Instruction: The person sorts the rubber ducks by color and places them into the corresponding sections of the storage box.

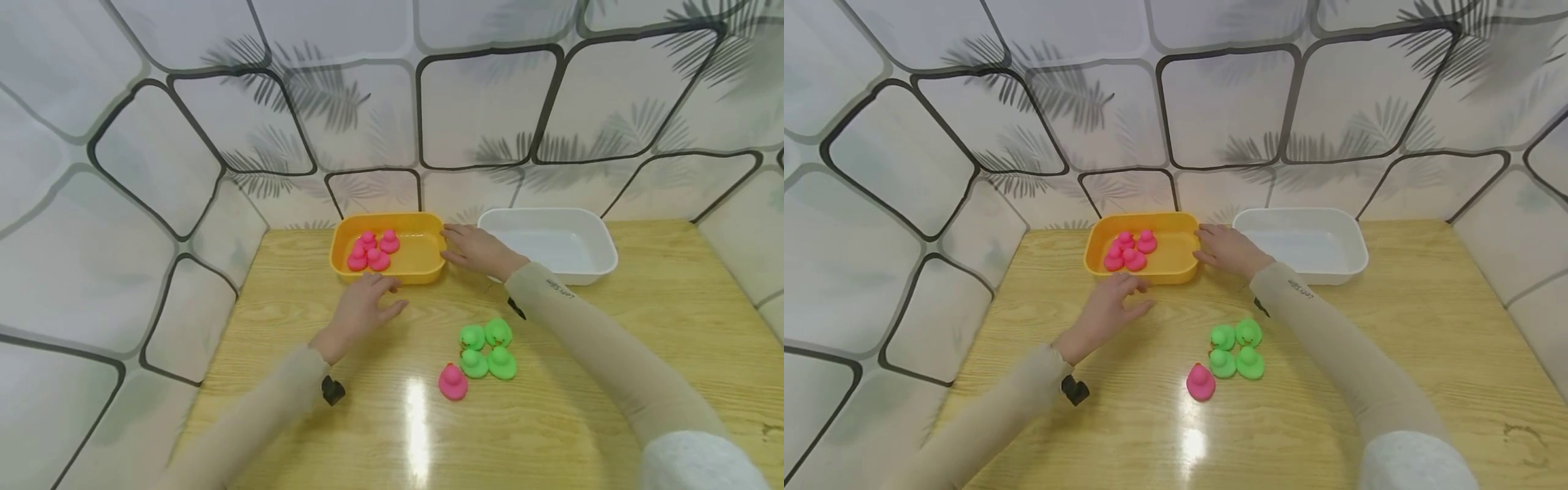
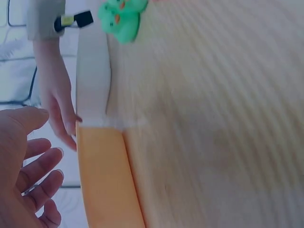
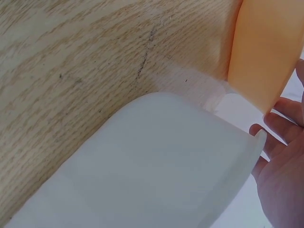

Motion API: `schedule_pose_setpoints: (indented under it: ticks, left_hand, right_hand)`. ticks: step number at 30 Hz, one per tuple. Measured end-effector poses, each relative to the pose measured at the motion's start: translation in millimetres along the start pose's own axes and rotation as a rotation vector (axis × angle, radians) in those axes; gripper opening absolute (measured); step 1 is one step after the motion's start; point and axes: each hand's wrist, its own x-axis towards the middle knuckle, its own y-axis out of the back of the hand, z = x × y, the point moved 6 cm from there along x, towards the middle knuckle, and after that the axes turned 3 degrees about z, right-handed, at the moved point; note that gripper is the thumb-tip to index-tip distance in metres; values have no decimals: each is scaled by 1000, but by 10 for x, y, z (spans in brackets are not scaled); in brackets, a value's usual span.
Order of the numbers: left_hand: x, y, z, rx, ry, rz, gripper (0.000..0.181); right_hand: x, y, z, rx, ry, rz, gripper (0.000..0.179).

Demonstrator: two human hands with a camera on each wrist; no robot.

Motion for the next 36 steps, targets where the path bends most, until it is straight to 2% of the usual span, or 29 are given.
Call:
schedule_pose_setpoints:
  ticks: [5,10,13,16,21,27,36]
  left_hand:
    - [-130,-126,250,-31,-37,-19,32]
    - [-260,-272,501,-68,-94,-69,34]
    - [-337,-353,618,-91,-97,-105,35]
    - [-388,-433,694,-85,-73,-145,37]
    - [-451,-549,753,-57,-68,-174,37]
    - [-518,-654,782,-72,-52,-188,37]
    - [-596,-760,811,-67,-44,-224,40]
  right_hand:
    - [-9,-19,16,3,-8,-4,59]
    - [-18,-23,14,20,-19,-3,59]
    - [-21,-24,8,29,-22,-4,59]
    - [-25,-18,8,25,-21,-1,59]
    - [-24,-20,20,23,-23,-3,60]
    - [-24,-39,29,37,-25,-9,60]
    - [-39,-24,31,49,-27,-8,60]
